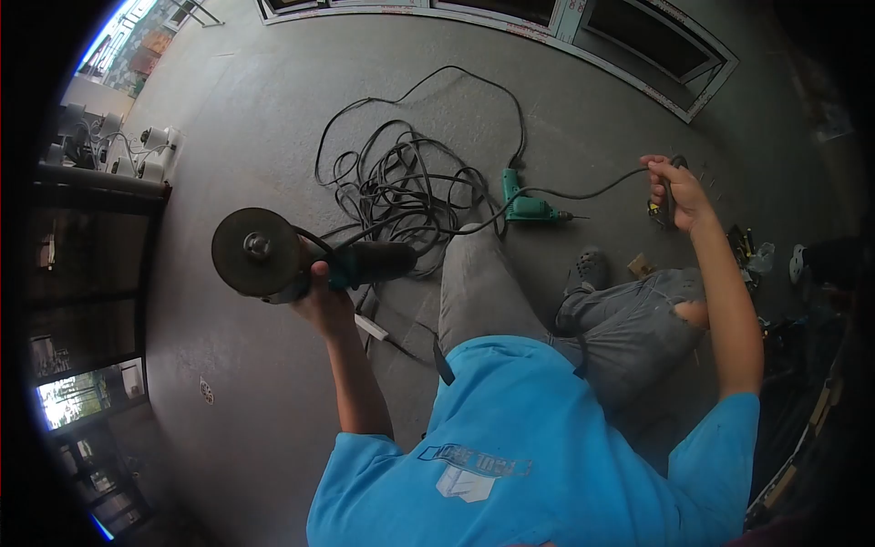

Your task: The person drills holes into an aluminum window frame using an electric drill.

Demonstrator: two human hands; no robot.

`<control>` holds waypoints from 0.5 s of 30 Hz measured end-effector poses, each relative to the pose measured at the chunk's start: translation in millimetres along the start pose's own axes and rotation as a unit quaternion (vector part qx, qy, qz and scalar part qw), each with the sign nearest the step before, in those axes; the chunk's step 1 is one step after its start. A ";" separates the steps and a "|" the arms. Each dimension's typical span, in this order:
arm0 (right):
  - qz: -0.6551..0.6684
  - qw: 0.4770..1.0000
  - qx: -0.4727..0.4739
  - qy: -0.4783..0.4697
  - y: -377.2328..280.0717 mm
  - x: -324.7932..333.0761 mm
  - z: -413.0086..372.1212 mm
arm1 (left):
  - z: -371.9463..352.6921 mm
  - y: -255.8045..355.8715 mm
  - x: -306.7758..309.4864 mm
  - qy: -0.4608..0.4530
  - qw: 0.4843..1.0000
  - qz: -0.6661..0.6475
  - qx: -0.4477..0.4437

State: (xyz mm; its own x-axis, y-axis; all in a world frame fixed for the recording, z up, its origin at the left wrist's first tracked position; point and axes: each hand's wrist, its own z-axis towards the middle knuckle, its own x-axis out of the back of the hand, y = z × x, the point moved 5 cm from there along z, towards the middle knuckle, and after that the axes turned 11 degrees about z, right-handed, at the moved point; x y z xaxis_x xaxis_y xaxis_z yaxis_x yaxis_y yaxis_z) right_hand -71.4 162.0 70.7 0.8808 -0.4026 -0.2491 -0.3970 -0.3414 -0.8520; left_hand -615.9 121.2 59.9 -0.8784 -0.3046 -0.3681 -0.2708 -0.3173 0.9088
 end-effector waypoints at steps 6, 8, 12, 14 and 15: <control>0.233 0.956 0.064 -0.167 -69.7 -30.9 -9.8 | 36.0 -8.4 8.6 -0.044 0.992 0.102 0.057; 0.385 0.906 0.149 -0.095 -103.0 34.6 11.9 | 46.0 -31.4 6.6 -0.006 0.992 0.009 0.129; 0.410 0.870 0.266 0.061 -138.5 155.1 27.4 | 74.7 -109.2 24.3 0.096 0.949 -0.152 0.259; 0.373 0.876 0.304 0.019 -162.6 141.3 22.6 | 75.7 -135.2 24.4 0.227 0.939 -0.085 0.244; 0.372 0.873 0.315 0.008 -174.0 134.4 24.2 | 73.0 -148.6 18.6 0.230 0.937 -0.081 0.248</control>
State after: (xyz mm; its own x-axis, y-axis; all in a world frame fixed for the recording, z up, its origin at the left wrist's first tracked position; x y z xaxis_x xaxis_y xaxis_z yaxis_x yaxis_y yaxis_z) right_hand 122.4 187.8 174.3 0.4339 -0.3278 -0.8392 -0.6322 0.5529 -0.5428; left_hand -620.7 228.3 -67.7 -0.5775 -0.6800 -0.4519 -0.6367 0.0286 0.7706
